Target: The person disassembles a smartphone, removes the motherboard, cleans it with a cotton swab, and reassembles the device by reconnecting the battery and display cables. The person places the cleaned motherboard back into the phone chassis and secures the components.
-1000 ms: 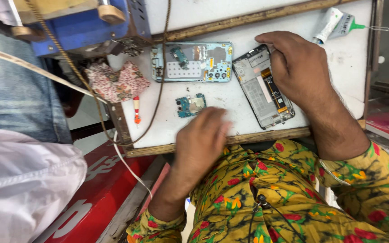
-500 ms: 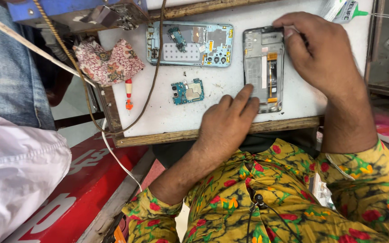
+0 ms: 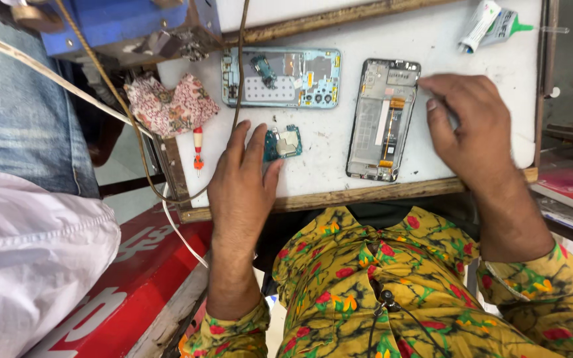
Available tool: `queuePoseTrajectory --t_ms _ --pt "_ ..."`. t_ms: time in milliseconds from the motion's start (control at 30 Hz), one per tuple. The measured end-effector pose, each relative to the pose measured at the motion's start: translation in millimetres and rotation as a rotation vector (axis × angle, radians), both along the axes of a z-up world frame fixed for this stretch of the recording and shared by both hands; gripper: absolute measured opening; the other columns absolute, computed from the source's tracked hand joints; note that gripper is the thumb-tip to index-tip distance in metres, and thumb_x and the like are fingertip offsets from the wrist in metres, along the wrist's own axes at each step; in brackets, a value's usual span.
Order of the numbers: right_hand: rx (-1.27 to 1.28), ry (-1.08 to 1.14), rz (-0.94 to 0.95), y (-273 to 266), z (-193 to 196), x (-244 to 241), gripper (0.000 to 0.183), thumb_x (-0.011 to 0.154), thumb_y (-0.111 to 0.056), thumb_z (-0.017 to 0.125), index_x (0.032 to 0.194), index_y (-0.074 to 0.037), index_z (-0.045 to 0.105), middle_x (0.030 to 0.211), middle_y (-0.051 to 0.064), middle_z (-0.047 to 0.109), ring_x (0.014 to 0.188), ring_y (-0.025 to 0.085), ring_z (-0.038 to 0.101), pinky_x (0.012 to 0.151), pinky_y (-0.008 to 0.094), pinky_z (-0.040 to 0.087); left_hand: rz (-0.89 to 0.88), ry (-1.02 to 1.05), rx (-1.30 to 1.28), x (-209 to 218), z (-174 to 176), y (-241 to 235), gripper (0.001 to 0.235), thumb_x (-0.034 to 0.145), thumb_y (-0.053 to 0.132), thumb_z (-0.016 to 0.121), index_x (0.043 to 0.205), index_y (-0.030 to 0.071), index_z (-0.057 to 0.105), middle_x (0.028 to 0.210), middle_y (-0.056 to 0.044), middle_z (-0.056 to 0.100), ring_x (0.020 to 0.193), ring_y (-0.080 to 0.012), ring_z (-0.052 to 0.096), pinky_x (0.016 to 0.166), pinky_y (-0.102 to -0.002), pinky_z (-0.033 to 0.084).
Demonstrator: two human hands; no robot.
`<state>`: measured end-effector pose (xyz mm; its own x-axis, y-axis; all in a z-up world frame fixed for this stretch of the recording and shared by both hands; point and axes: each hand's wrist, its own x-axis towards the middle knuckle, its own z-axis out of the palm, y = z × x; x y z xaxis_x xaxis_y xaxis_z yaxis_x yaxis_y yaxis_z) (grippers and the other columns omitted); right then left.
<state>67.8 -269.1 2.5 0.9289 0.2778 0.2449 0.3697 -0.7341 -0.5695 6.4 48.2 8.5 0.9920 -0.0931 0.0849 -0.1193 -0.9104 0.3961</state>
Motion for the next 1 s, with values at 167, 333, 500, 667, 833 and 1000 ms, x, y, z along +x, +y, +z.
queuePoseTrajectory --t_ms 167,333,500,667,833,1000 --pt "-0.119 -0.012 0.005 1 -6 -1 0.033 0.097 -0.001 0.071 0.130 -0.005 0.071 0.116 0.014 0.067 0.109 0.033 0.059 0.095 0.044 0.051 -0.044 0.092 -0.058 7 0 3 0.063 0.084 0.020 0.081 0.141 0.008 0.057 0.143 -0.012 0.059 0.112 -0.0342 0.063 0.094 -0.043 0.054" --pt "-0.146 0.026 0.013 4 -7 -1 0.028 0.098 -0.009 0.077 0.125 -0.008 0.073 0.115 0.011 0.064 0.114 0.032 0.056 0.098 0.043 0.050 -0.043 0.094 -0.094 6 -2 1 0.061 0.085 0.020 0.081 0.141 0.011 0.059 0.138 -0.008 0.063 0.109 -0.0311 0.065 0.092 -0.042 0.055" --pt "-0.102 -0.006 0.008 0 -12 -3 0.019 0.097 -0.008 0.079 0.115 -0.009 0.073 0.115 0.009 0.067 0.110 0.029 0.059 0.098 0.041 0.050 -0.080 0.022 -0.086 8 -8 0 0.060 0.085 0.027 0.083 0.139 0.011 0.060 0.130 -0.011 0.066 0.104 -0.0318 0.068 0.086 -0.041 0.057" --pt "-0.058 -0.002 -0.005 -5 -18 0 0.019 0.093 -0.009 0.082 0.109 -0.010 0.072 0.114 0.008 0.070 0.111 0.028 0.062 0.100 0.041 0.051 -0.125 0.014 -0.148 11 -8 -3 0.059 0.088 0.031 0.083 0.138 0.011 0.060 0.126 -0.011 0.070 0.103 -0.0289 0.073 0.083 -0.038 0.060" --pt "-0.077 0.008 -0.002 -4 -14 2 0.035 0.091 -0.012 0.084 0.124 -0.007 0.073 0.120 0.011 0.068 0.116 0.030 0.061 0.101 0.043 0.052 -0.181 0.029 -0.191 17 -5 -10 0.058 0.087 0.032 0.083 0.138 0.012 0.062 0.126 -0.011 0.069 0.101 -0.0261 0.074 0.081 -0.035 0.062" --pt "-0.100 0.031 0.012 0 -10 2 0.032 0.086 -0.014 0.086 0.116 -0.010 0.075 0.114 0.009 0.065 0.111 0.030 0.059 0.095 0.043 0.051 -0.238 -0.037 -0.217 23 1 -22 0.057 0.088 0.030 0.083 0.137 0.012 0.061 0.127 -0.011 0.068 0.102 -0.0272 0.073 0.082 -0.036 0.061"
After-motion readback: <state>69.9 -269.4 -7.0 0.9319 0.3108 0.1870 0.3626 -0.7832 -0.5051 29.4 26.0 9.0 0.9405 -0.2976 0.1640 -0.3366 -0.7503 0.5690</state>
